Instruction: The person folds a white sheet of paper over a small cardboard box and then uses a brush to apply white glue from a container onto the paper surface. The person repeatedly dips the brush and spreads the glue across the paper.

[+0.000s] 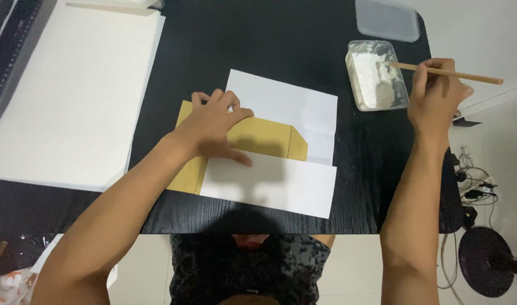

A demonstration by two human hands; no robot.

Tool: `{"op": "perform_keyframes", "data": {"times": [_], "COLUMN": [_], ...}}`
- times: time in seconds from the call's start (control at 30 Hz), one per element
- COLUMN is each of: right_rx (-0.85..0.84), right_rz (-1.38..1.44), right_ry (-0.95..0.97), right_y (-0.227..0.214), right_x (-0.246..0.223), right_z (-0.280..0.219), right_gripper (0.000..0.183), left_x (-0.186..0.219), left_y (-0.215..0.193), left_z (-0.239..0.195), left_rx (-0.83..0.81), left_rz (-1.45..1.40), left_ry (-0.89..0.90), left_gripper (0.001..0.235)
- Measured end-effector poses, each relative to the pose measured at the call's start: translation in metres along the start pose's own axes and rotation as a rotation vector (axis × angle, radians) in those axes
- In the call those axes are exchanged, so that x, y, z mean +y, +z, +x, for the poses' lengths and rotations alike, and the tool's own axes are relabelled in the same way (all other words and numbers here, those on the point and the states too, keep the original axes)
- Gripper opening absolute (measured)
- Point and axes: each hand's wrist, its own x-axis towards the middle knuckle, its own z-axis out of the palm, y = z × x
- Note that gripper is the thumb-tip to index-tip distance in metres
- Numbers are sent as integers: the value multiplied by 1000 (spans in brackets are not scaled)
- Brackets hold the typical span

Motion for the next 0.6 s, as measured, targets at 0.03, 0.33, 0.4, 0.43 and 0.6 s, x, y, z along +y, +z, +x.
{"op": "perform_keyframes", "data": {"times": [0.03, 0.33, 0.4, 0.43, 0.6], "right_rx": [5, 70, 150, 148, 112], "right_rz": [1, -77, -94, -96, -143], "right_ry": [-1, -80, -120, -121, -96], "right_y": [1, 10, 10, 11, 19], "right_x": [0, -6, -7, -10, -5], "right_z": [1, 3, 4, 4, 4], "right_gripper": [12, 19, 18, 18, 22], "left_x": [1, -1, 5, 5, 4], "left_y": [-1, 7, 2, 4, 5], "left_z": [0, 2, 0, 0, 1], "left_rx": [4, 73, 18, 18, 60], "left_rz": [4, 34, -18, -22, -36], "left_ry": [1, 47, 3, 3, 62], "left_gripper": [111, 103, 100, 100, 96]}}
